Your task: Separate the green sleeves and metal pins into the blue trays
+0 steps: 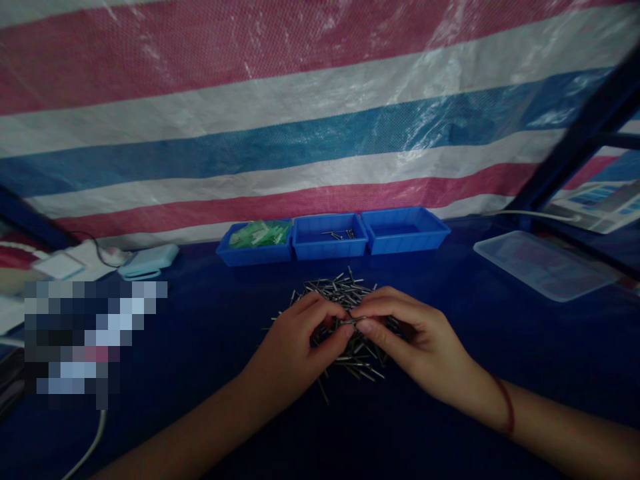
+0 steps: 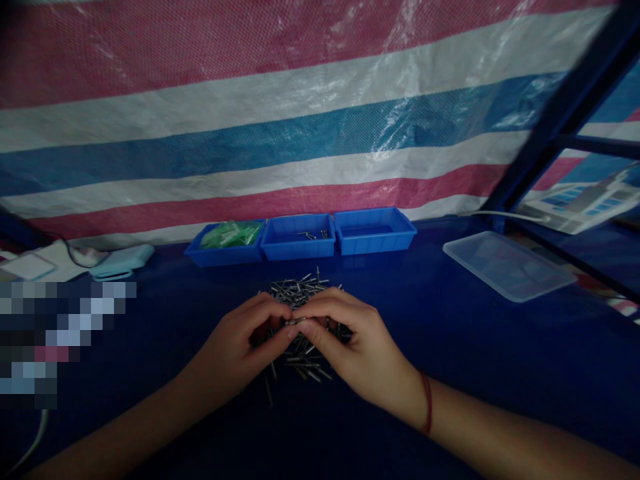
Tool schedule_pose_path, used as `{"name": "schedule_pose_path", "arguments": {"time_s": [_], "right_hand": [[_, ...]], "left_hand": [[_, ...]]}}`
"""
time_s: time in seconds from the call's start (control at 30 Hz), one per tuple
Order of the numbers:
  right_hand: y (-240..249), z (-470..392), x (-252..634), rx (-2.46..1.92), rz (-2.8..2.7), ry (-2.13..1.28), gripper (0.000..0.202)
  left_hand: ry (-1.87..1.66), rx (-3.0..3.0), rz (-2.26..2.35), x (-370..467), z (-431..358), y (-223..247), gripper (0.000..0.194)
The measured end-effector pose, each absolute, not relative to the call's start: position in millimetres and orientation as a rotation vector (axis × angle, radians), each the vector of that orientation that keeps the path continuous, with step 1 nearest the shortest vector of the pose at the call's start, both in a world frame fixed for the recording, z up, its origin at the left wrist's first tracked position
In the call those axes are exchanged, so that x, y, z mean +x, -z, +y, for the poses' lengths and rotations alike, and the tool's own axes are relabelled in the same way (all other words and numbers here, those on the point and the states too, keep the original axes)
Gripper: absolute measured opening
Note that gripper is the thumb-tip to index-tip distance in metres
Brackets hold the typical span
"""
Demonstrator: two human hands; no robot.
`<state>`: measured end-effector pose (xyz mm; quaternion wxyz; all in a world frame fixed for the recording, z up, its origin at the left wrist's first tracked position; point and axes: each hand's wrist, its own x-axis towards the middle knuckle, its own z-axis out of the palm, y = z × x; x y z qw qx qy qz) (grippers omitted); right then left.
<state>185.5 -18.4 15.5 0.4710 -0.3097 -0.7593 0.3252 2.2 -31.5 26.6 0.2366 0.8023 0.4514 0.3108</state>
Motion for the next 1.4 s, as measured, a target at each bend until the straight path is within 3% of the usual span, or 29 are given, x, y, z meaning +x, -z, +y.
{"name": "schedule_pose_path", "arguments": {"time_s": [0.43,0.7,0.93,1.2,1.4], "right_hand": [[-10,-17,185,-0.793,-1.909,-0.74,0.013],[-11,-18,186,-0.78,-1.991,-0.825,0.014],[-22,8,193,-0.862,-2.02,-0.354,0.013],[-36,86,165,-0.994,-2.062,0.114,0.022],[-33,89,151,-1.061,-2.073,0.138,0.026]], "left_hand": [[-1.074,2.308,1.248,2,-35,-26,0.008],[-0.968,2.259,1.278,2,-34,-28,0.009],[-0.858,2.307,1.346,-7,-24,-22,0.028],[-0.79,2.475,1.328,-14,-17,-9,0.021],[-0.782,2.515,1.33,-17,-17,-10,0.02]]}}
